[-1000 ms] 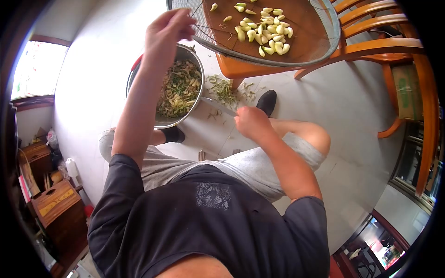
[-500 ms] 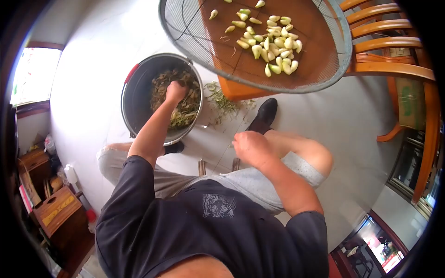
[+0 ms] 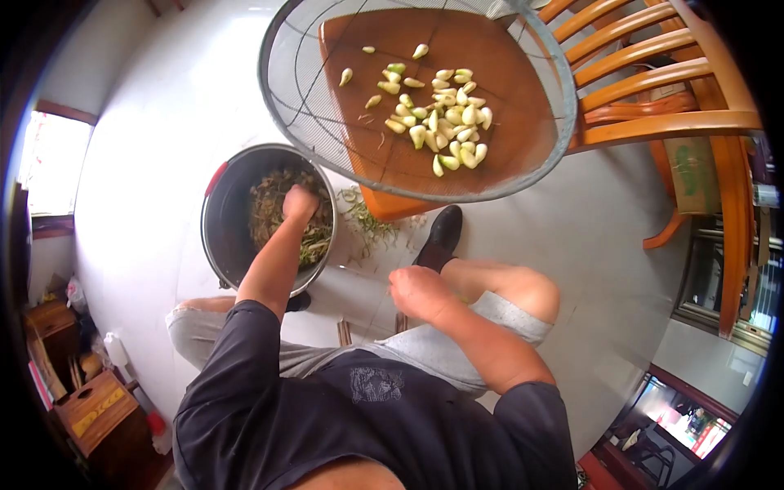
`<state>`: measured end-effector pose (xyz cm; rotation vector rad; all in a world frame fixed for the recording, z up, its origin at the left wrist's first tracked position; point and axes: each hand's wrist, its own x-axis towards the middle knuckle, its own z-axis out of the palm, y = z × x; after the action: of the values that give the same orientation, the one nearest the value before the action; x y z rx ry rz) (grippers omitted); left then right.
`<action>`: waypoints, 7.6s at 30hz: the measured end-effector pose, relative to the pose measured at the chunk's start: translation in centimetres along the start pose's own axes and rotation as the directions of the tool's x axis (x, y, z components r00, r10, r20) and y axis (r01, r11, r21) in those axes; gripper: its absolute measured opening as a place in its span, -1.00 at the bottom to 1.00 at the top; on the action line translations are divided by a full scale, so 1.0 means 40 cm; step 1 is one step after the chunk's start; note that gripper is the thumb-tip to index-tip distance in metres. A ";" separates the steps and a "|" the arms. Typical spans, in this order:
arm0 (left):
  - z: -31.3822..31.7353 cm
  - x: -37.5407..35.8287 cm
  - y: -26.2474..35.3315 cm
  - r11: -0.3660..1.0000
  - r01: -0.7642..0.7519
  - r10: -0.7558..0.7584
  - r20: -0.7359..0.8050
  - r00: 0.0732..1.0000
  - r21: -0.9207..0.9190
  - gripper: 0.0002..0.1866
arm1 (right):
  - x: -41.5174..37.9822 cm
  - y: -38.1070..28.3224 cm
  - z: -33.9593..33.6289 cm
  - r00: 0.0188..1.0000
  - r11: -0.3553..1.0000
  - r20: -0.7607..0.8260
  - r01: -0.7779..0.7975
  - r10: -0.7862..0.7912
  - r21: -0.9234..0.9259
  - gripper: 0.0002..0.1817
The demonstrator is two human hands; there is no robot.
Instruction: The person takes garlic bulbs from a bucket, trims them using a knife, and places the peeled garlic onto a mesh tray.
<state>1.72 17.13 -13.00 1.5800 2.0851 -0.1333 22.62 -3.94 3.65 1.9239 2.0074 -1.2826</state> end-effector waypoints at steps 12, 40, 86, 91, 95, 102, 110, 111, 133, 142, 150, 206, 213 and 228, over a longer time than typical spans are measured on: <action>0.033 0.007 -0.088 0.644 -0.114 -0.048 -0.188 0.981 -0.756 -0.76 | -0.005 0.004 -0.002 0.984 0.996 -0.157 0.090 -0.088 0.003 -0.78; -0.177 -0.383 -0.197 -0.096 0.308 0.204 0.284 0.937 -0.947 -0.74 | -0.023 -0.108 -0.040 0.814 0.912 -0.530 0.375 -0.238 0.165 -0.80; -0.212 -0.609 -0.101 -0.177 0.464 0.486 0.332 0.808 -0.868 -0.94 | -0.046 -0.075 -0.033 0.571 0.762 -0.587 0.635 -0.574 -0.127 -0.78; -0.199 -0.591 -0.101 -0.118 0.456 0.526 0.334 0.782 -0.882 -0.93 | -0.045 -0.069 -0.032 0.567 0.769 -0.592 0.620 -0.573 -0.152 -0.79; -0.212 -0.586 -0.103 -0.050 0.421 0.572 0.320 0.756 -0.906 -0.88 | -0.053 -0.058 -0.028 0.588 0.809 -0.611 0.565 -0.530 -0.158 -0.84; -0.252 -0.600 -0.072 -0.075 0.386 0.588 0.272 0.762 -0.919 -0.79 | -0.060 0.041 -0.034 0.907 0.995 -0.422 0.053 -0.011 0.087 -0.76; -0.155 -0.545 -0.084 -0.144 0.386 0.514 0.264 0.816 -0.911 -0.85 | -0.044 -0.005 -0.040 0.855 0.960 -0.514 0.197 -0.068 0.200 -0.74; -0.152 -0.540 -0.085 -0.144 0.378 0.521 0.255 0.815 -0.914 -0.87 | -0.043 -0.005 -0.040 0.860 0.958 -0.506 0.193 -0.063 0.210 -0.74; -0.150 -0.560 -0.048 -0.254 0.333 0.352 0.234 0.906 -0.908 -0.93 | -0.049 -0.052 -0.003 0.712 0.885 -0.648 0.448 -0.268 0.126 -0.86; -0.144 -0.556 -0.048 -0.236 0.294 0.355 0.199 0.913 -0.926 -0.90 | -0.043 -0.046 0.001 0.660 0.887 -0.656 0.460 -0.366 -0.032 -0.87; -0.144 -0.564 -0.049 -0.273 0.280 0.344 0.179 0.922 -0.920 -0.86 | -0.049 -0.060 -0.001 0.552 0.862 -0.674 0.418 -0.491 -0.285 -0.88; -0.454 -0.464 0.241 0.267 -0.068 0.669 0.134 0.731 -0.961 -0.50 | -0.021 0.039 0.002 0.948 0.998 -0.316 0.037 -0.020 0.046 -0.79; -0.499 -0.404 0.058 0.077 -0.070 0.507 -0.021 0.862 -0.995 -0.74 | -0.036 0.013 -0.011 0.973 0.997 -0.232 0.018 0.000 0.076 -0.80; 0.049 -0.038 -0.083 0.884 -0.456 0.466 -0.105 0.878 0.107 -0.81 | -0.028 -0.021 -0.060 0.950 0.961 -0.310 0.107 -0.024 0.254 -0.76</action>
<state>-0.39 14.03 -14.75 2.1386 1.7448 0.0588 23.29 -3.27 6.27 2.3231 2.1462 -1.4137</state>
